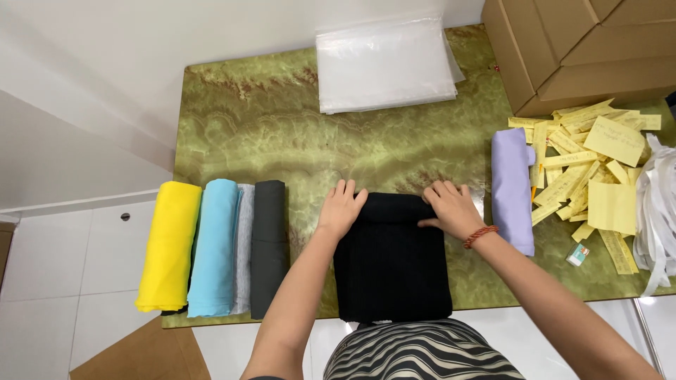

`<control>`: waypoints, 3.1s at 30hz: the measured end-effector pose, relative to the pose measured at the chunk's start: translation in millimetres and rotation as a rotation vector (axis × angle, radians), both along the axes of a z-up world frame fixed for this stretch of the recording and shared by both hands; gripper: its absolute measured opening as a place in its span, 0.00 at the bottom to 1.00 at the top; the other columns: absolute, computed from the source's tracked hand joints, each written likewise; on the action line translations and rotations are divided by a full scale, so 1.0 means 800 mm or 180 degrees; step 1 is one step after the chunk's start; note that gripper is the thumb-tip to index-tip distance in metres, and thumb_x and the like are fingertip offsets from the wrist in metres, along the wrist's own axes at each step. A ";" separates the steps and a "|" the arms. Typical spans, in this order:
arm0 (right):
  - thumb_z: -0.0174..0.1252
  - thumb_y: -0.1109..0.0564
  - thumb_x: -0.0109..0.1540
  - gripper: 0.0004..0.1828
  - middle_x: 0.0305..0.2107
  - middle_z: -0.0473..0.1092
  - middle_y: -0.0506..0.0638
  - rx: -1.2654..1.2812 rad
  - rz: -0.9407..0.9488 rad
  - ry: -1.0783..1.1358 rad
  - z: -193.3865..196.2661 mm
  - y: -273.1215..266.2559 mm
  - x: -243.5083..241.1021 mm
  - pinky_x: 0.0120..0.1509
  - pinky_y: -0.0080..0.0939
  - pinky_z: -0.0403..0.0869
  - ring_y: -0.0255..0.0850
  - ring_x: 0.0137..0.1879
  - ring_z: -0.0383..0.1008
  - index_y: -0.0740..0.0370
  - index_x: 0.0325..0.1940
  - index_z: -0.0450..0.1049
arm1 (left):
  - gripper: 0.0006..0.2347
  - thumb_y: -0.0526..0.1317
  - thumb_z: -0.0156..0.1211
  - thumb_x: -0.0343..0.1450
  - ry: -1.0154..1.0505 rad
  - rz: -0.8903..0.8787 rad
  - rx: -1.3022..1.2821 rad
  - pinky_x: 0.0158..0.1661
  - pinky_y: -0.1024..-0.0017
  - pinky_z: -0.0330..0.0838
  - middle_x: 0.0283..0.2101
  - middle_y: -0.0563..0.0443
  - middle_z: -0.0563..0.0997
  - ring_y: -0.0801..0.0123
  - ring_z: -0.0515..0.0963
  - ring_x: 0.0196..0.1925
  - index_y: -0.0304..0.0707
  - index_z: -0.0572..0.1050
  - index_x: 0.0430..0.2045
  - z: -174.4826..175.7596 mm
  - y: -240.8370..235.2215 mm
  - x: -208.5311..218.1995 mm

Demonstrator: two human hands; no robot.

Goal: The person folds a light purple garment and a black garment on a table. They then place the folded black garment into a clear plastic bag, seal it, and put it into a cardboard box.

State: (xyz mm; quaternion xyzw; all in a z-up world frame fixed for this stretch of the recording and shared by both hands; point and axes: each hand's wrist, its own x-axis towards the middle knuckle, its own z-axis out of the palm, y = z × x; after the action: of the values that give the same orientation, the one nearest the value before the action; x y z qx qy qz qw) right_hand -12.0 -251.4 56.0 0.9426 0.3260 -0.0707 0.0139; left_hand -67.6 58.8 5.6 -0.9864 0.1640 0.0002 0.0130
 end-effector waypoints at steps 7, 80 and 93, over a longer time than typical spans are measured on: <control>0.66 0.26 0.62 0.38 0.68 0.66 0.57 0.0761 -0.0707 0.2122 0.078 0.017 0.013 0.76 0.65 0.53 0.58 0.79 0.58 0.52 0.62 0.68 | 0.14 0.38 0.44 0.79 -0.1383 -0.0180 -0.0055 0.50 0.55 0.69 0.44 0.42 0.70 0.51 0.72 0.47 0.45 0.68 0.60 -0.017 -0.016 -0.070; 0.55 0.42 0.67 0.40 0.72 0.58 0.59 0.1291 0.0355 -0.0698 -0.007 0.020 -0.155 0.80 0.69 0.49 0.58 0.78 0.55 0.50 0.83 0.55 | 0.30 0.49 0.69 0.68 -0.0720 0.0304 0.0025 0.41 0.55 0.69 0.41 0.45 0.71 0.51 0.81 0.42 0.53 0.62 0.64 -0.009 0.011 -0.156; 0.81 0.16 0.33 0.72 0.66 0.68 0.47 -0.0400 0.0209 0.2116 -0.017 0.056 -0.003 0.67 0.61 0.70 0.53 0.73 0.66 0.41 0.74 0.64 | 0.30 0.56 0.73 0.65 0.1538 0.0478 -0.1354 0.69 0.41 0.58 0.66 0.37 0.59 0.39 0.54 0.77 0.45 0.64 0.54 0.071 0.008 -0.138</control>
State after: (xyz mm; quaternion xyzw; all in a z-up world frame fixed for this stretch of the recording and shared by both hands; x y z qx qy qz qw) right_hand -14.5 -206.9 42.0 0.8543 0.3379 -0.3936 -0.0327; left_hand -178.2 65.0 62.7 -0.9477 0.0855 0.2010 -0.2326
